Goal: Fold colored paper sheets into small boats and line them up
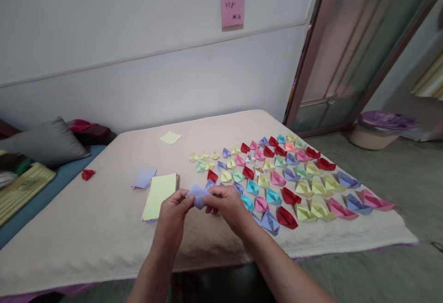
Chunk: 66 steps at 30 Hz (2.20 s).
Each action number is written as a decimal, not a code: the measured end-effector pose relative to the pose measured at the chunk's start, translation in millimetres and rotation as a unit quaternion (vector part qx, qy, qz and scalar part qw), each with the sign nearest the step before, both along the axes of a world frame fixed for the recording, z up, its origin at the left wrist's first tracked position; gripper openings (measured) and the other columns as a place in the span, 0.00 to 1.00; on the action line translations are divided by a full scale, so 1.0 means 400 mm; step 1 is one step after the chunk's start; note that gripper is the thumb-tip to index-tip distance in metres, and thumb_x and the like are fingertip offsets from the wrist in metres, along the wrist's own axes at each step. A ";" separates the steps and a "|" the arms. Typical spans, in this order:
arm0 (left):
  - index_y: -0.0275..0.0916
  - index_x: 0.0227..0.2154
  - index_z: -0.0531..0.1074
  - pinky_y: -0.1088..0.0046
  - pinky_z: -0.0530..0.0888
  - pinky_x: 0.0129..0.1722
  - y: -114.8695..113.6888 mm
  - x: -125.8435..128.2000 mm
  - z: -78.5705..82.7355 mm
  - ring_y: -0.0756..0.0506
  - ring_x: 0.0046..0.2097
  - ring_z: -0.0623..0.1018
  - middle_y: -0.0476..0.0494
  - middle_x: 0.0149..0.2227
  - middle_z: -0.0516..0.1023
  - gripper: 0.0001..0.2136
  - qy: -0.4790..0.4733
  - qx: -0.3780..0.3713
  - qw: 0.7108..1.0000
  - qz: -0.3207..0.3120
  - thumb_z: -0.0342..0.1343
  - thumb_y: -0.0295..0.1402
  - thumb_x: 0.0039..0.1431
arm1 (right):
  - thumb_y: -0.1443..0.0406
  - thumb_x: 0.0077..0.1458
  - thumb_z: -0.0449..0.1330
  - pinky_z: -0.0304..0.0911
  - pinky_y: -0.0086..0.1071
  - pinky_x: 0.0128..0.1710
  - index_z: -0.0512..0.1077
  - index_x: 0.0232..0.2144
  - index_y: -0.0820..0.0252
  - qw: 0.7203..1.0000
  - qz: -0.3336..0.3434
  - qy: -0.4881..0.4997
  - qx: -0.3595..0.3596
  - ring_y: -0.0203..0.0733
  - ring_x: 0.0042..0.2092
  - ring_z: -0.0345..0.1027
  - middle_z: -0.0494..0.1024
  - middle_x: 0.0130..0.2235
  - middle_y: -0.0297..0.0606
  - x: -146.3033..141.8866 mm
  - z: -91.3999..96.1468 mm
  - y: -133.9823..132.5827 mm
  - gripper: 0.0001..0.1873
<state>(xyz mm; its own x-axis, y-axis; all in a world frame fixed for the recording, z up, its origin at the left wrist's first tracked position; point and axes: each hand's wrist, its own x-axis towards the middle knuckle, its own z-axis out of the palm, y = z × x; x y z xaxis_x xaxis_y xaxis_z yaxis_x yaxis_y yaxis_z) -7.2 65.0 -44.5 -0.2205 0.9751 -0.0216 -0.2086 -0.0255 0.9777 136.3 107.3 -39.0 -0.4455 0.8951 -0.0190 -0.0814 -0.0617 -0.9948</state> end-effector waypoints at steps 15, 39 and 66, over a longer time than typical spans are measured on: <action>0.36 0.43 0.64 0.58 0.68 0.44 -0.010 0.063 -0.022 0.39 0.44 0.70 0.37 0.42 0.71 0.14 0.652 0.286 0.695 0.096 0.50 0.21 0.53 | 0.68 0.40 0.59 0.44 0.25 0.16 0.67 0.14 0.62 0.985 -0.144 0.061 -0.071 0.27 0.16 0.50 0.62 0.12 0.27 -0.012 -0.006 0.003 0.07; 0.39 0.24 0.65 0.77 0.66 0.28 0.003 0.036 0.006 0.52 0.26 0.69 0.54 0.21 0.67 0.05 0.119 0.024 0.985 0.123 0.57 0.29 0.48 | 0.66 0.46 0.58 0.53 0.27 0.19 0.74 0.33 0.62 0.997 -0.069 0.022 0.006 0.31 0.19 0.56 0.68 0.19 0.29 -0.027 0.003 -0.022 0.10; 0.36 0.35 0.73 0.76 0.67 0.27 -0.010 0.029 0.024 0.53 0.25 0.71 0.50 0.26 0.75 0.08 -0.082 0.001 0.997 0.009 0.56 0.29 0.50 | 0.65 0.45 0.61 0.51 0.26 0.20 0.75 0.31 0.60 0.996 -0.066 0.066 0.010 0.31 0.20 0.55 0.65 0.18 0.28 -0.012 0.002 -0.010 0.08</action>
